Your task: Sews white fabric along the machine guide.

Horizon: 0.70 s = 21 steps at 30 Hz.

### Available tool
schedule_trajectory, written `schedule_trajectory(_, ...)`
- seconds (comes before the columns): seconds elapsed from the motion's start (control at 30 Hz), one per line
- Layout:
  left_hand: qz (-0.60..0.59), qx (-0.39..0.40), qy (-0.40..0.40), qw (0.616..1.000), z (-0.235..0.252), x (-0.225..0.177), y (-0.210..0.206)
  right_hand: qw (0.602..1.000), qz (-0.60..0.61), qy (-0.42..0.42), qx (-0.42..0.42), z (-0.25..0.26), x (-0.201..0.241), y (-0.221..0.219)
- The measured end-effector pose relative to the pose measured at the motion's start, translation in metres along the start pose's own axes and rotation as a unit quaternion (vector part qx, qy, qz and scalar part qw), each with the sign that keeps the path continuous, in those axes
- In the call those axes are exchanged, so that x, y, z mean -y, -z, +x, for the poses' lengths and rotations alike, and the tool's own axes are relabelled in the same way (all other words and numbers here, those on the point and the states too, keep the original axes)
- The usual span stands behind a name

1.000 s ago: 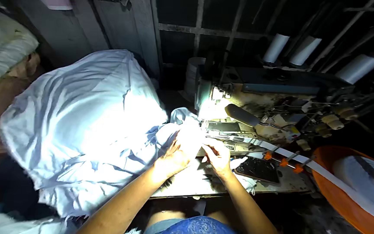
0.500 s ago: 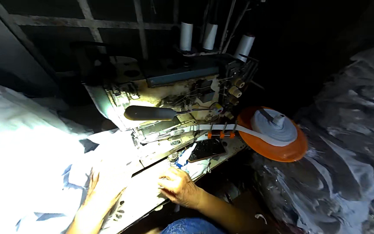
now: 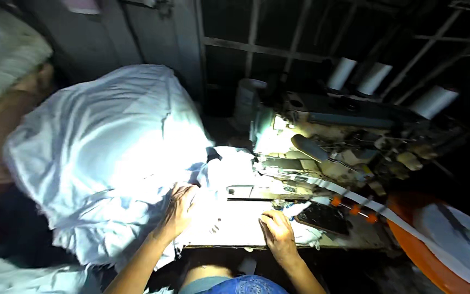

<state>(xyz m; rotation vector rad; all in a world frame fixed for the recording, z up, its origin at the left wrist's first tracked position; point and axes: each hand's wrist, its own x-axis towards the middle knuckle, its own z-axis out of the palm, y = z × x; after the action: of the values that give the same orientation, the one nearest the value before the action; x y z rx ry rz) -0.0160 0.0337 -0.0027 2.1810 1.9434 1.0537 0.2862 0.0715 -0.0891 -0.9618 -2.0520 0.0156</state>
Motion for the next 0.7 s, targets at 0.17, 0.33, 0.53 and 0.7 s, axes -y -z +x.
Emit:
schedule_trajectory(0.17,-0.301,0.028,-0.004,0.953,0.026,-0.013,0.089,0.944,0.299,-0.116,0.077,0.019,0.034,-0.006)
schedule_trajectory(0.33,-0.243,0.102,-0.159,0.951,0.081,0.033,0.156,0.620,0.615,-0.439,0.211,0.057,0.094,-0.007)
schedule_trajectory(0.53,0.220,-0.002,-0.011,0.975,0.070,0.062,0.147,0.684,0.584,-0.355,0.254,0.054,0.105,-0.014)
schedule_trajectory(0.7,0.083,-0.090,-0.171,0.978,0.026,0.006,0.077,0.711,0.539,-0.313,0.326,0.054,0.096,-0.011)
